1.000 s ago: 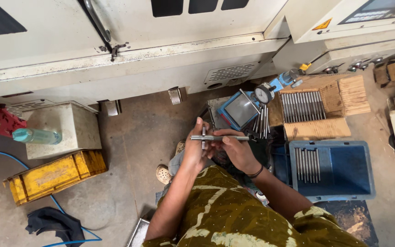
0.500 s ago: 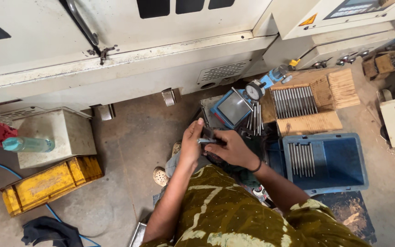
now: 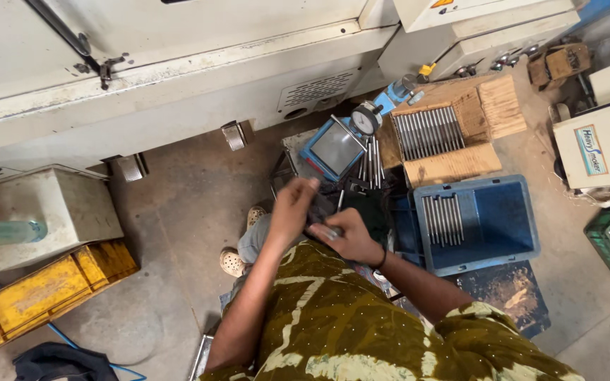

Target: The person inspects multiple cylindrical metal rods by hand, rotating them and comparing them. The person opens a machine door, places one rod into the machine's chuck, then closes the door and continues handling other rods.

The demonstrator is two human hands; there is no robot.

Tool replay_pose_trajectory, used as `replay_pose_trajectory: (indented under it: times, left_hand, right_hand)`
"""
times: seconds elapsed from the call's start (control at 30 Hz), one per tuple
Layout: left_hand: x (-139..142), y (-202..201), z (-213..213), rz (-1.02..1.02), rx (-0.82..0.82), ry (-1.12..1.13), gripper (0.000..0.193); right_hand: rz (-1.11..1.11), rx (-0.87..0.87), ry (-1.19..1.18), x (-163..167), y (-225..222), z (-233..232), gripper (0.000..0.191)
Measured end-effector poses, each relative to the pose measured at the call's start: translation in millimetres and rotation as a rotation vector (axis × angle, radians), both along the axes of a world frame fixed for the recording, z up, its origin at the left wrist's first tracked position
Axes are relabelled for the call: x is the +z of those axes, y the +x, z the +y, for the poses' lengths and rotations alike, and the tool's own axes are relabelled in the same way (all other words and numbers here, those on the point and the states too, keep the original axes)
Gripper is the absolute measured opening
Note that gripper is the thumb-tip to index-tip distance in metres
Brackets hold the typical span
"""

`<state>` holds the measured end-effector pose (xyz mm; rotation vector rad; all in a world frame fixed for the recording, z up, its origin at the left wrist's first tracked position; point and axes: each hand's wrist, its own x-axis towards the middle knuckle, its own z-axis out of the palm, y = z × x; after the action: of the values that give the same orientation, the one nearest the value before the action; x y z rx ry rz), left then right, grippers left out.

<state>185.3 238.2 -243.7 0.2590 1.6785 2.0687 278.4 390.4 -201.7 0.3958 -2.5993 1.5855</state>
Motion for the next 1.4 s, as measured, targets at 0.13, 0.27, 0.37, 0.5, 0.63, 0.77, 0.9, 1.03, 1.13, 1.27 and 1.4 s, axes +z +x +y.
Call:
replay_pose_trajectory:
  times: [0.13, 0.27, 0.37, 0.5, 0.63, 0.77, 0.9, 1.03, 1.13, 1.27, 1.4]
  left_hand:
    - [-13, -18, -20, -0.311, 0.256, -0.113, 0.035]
    - [-23, -28, -36, -0.603, 0.504, 0.300, 0.027]
    - [-31, -27, -39, -0.567, 0.459, 0.510, 0.023]
    - [-43, -22, -32, -0.638, 0.400, 0.401, 0.023]
    - [-46, -20, -19, -0.722, 0.306, 0.495, 0.024]
    - [-30, -19, -15, -0.697, 0.287, 0.460, 0.027]
    - [-10, -20, -19, -0.614, 0.262, 0.315, 0.029]
    - [-13, -20, -16, -0.396, 0.248, 0.145, 0.027]
    - [-29, -19, -9, -0.325, 0.203, 0.032, 0.038]
    - [-44, -13, 3, -0.251, 0.128, 0.012, 0.052]
    - [-35, -11, 2, -0.008, 0.012, 0.029, 0.053]
  right_hand:
    - [-0.057, -0.215, 0.065, -24, 4, 26, 0.052]
    - [-0.345, -0.550, 0.331, -64, -29, 77, 0.041]
    - [-0.350, -0.795, 0.731, -89, -40, 104, 0.039]
    - [-0.608, -0.892, 0.808, -108, -43, 114, 0.052]
    - [-0.667, -0.879, 0.812, -111, -48, 113, 0.059]
    - [-0.699, -0.794, 0.670, -107, -55, 117, 0.055]
    - [-0.525, -0.766, 0.566, -97, -54, 120, 0.047]
    - [-0.400, -0.726, 0.400, -75, -42, 123, 0.032]
    - [-0.412, -0.545, 0.048, -46, -33, 113, 0.022]
    - [-0.563, -0.398, -0.312, -2, -27, 79, 0.023]
    - [-0.482, -0.291, -0.333, 29, -43, 38, 0.025]
